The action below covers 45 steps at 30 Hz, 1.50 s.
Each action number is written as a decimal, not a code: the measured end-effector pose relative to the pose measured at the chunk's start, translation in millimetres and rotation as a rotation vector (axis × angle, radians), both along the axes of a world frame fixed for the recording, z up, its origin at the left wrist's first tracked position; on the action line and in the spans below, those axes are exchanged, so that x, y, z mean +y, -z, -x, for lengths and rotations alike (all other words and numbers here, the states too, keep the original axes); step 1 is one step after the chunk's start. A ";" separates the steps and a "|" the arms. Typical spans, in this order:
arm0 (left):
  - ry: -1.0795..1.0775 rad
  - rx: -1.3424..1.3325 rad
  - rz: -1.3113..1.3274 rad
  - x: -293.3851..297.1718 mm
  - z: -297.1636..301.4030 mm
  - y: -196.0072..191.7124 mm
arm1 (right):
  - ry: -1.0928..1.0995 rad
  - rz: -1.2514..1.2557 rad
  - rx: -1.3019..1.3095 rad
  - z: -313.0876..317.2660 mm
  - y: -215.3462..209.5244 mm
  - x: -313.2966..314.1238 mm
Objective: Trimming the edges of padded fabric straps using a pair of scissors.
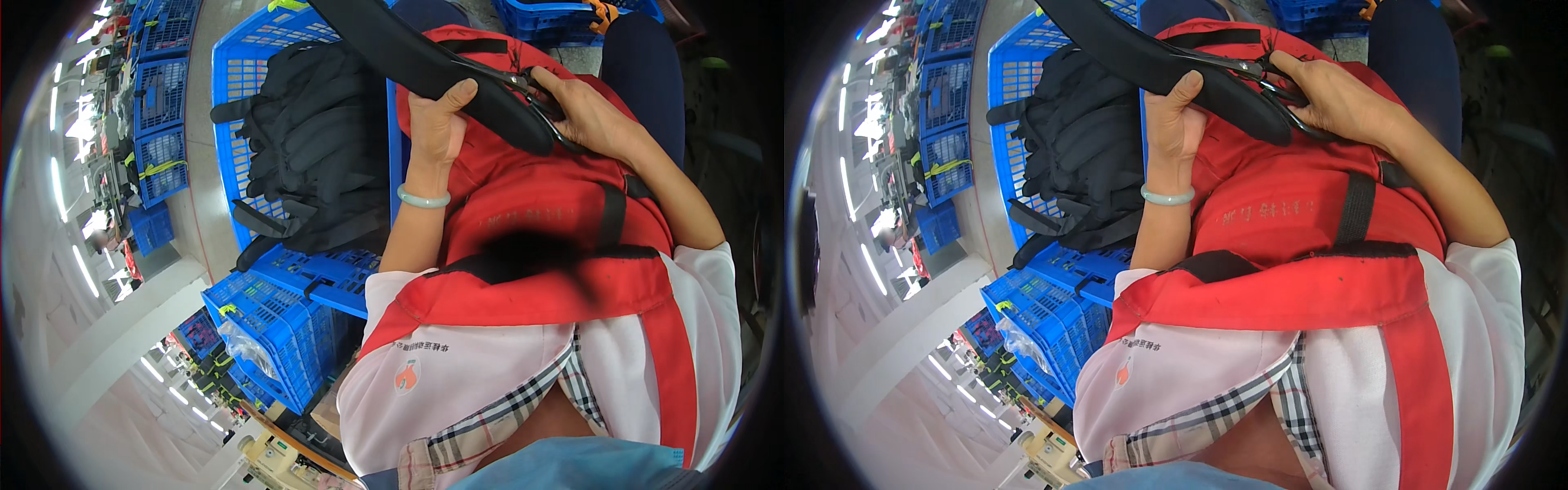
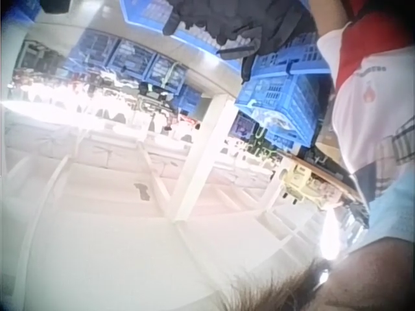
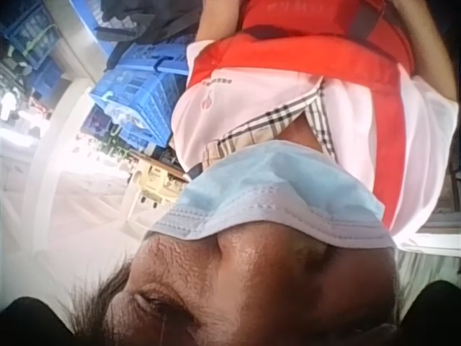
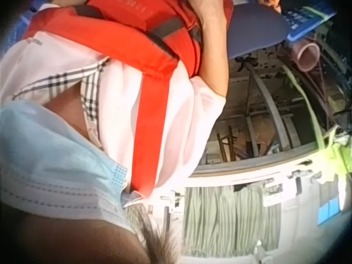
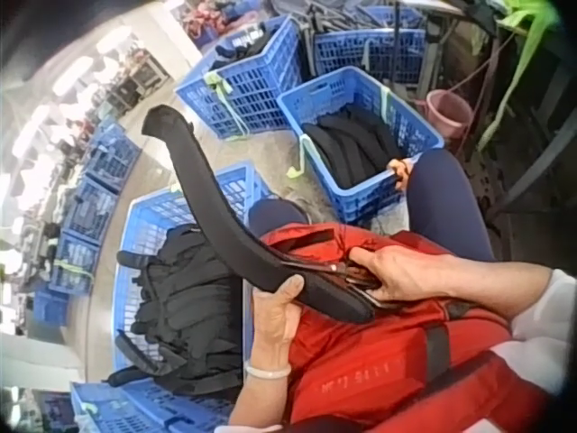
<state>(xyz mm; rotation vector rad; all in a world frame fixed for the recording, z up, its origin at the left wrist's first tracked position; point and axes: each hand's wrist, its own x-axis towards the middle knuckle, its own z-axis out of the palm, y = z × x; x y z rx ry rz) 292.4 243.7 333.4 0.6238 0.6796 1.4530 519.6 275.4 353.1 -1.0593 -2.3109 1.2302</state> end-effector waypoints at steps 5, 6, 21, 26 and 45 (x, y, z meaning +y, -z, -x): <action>0.045 -0.067 0.040 1.8 2.6 -2.5 | 0.000 0.031 -0.048 -0.5 -4.1 2.9; 0.044 -0.067 0.040 2.2 2.3 -1.1 | 0.006 0.064 -0.024 -0.6 0.7 2.0; 0.049 -0.053 0.059 2.3 2.7 9.6 | 0.002 0.055 -0.115 0.3 0.3 1.4; 0.048 -0.087 0.044 1.0 2.1 8.3 | 0.014 0.044 -0.077 5.9 -6.4 -0.3; -0.051 -0.011 0.019 9.2 8.3 7.3 | -0.014 -0.016 -0.072 4.6 10.7 3.8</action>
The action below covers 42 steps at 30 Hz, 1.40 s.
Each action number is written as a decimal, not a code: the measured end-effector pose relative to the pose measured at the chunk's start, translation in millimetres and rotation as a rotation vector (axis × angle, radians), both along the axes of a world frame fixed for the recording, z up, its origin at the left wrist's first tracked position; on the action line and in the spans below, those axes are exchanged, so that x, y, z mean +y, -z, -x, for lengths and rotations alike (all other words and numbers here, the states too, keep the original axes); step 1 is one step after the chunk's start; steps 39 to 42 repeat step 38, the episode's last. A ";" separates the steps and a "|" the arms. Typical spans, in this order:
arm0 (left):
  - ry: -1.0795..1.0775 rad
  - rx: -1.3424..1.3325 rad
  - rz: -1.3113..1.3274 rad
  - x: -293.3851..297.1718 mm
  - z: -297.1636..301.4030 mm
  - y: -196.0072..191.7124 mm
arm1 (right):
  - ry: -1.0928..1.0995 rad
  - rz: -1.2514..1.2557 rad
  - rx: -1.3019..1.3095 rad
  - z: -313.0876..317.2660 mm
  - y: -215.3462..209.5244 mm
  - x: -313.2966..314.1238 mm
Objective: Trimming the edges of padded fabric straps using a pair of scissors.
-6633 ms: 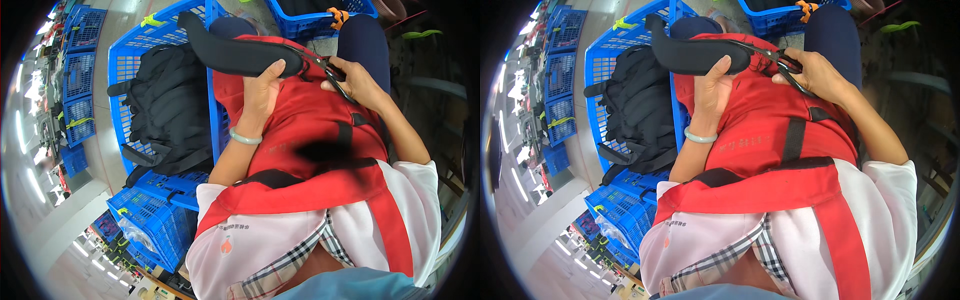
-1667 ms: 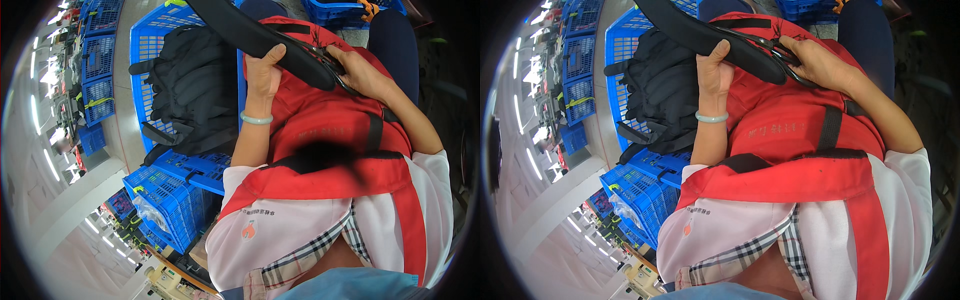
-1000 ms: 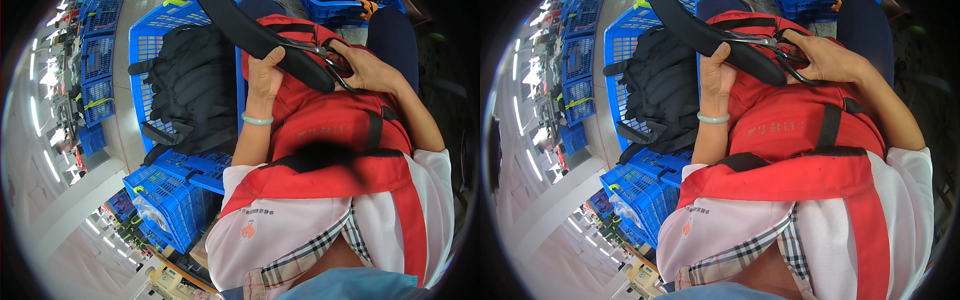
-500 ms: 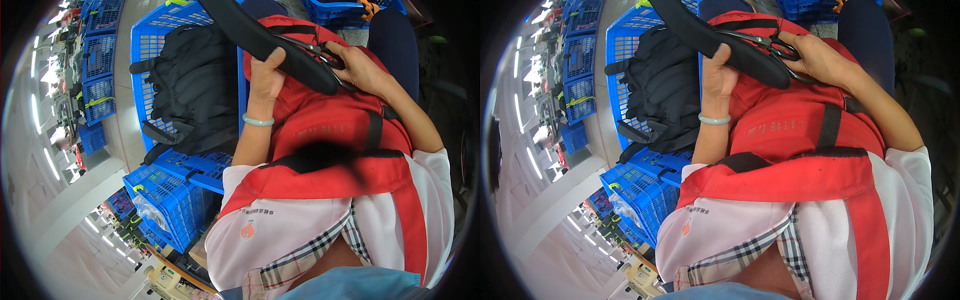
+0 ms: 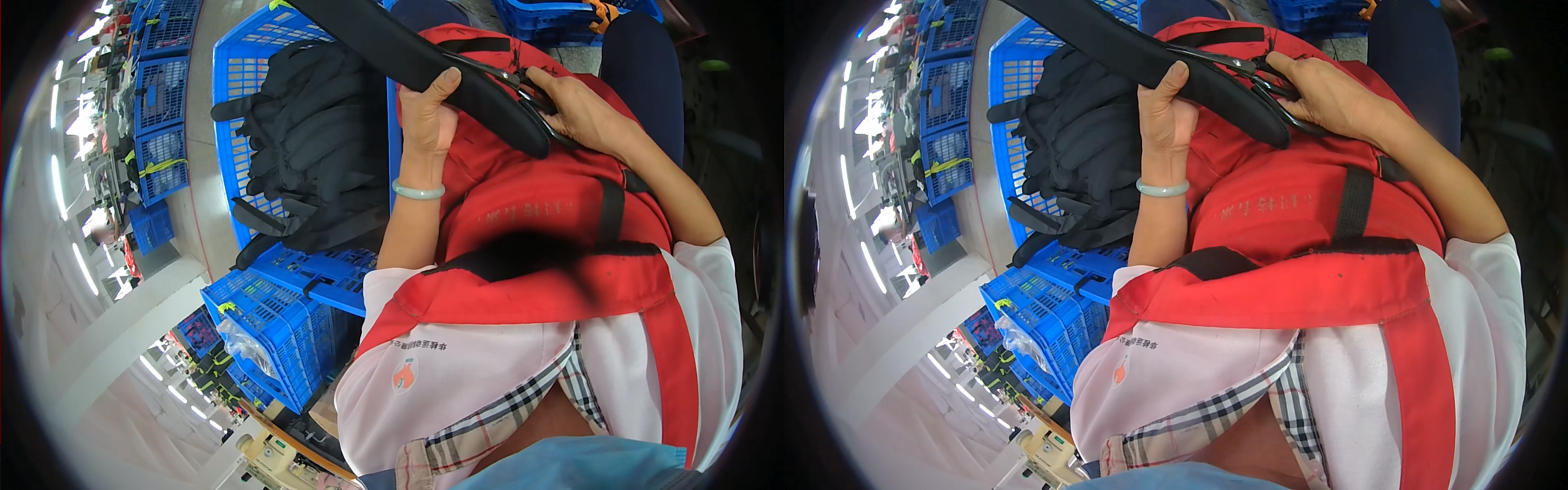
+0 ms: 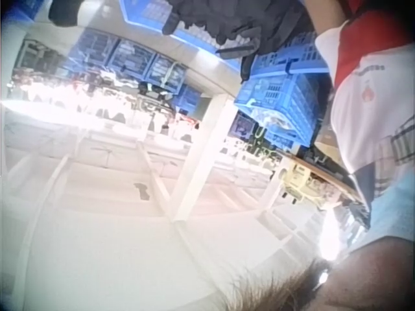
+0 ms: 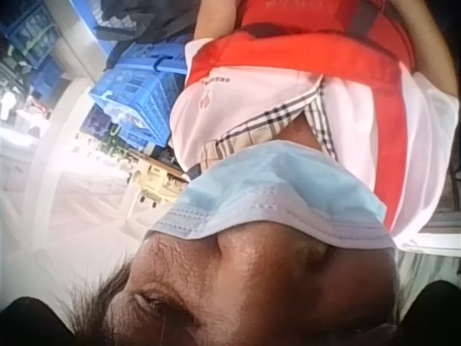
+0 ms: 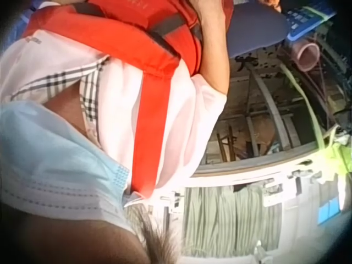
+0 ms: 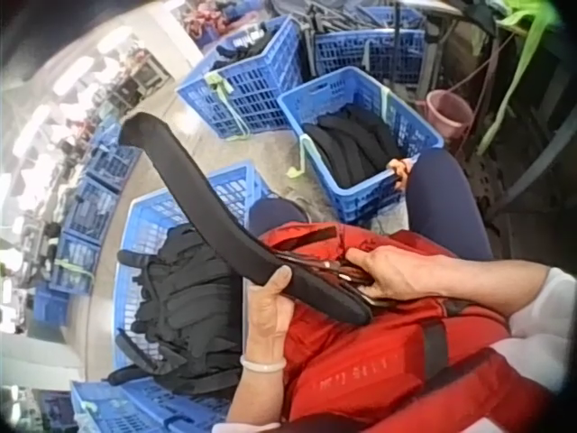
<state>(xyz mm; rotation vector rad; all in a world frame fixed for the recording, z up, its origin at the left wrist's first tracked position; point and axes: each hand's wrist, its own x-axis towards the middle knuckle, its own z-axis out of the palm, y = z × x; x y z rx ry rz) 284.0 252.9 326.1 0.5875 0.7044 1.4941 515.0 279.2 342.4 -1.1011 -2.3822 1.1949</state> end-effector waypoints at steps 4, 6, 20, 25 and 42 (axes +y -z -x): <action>0.032 -0.077 0.020 -3.4 -7.5 -5.7 | 0.024 -0.024 0.012 2.9 -1.3 -2.4; 0.014 -0.076 0.026 -3.1 -8.2 -7.7 | 0.037 -0.036 0.050 4.1 -3.4 -1.6; 0.112 -0.140 0.067 -3.6 -8.3 3.7 | 0.046 0.071 0.073 10.6 -2.7 0.9; 0.108 -0.162 0.079 -2.2 -13.3 1.6 | 0.053 0.090 0.076 8.2 1.0 1.3; 0.215 -0.231 0.031 -1.4 -8.8 14.4 | 0.245 0.436 0.346 14.0 30.6 9.1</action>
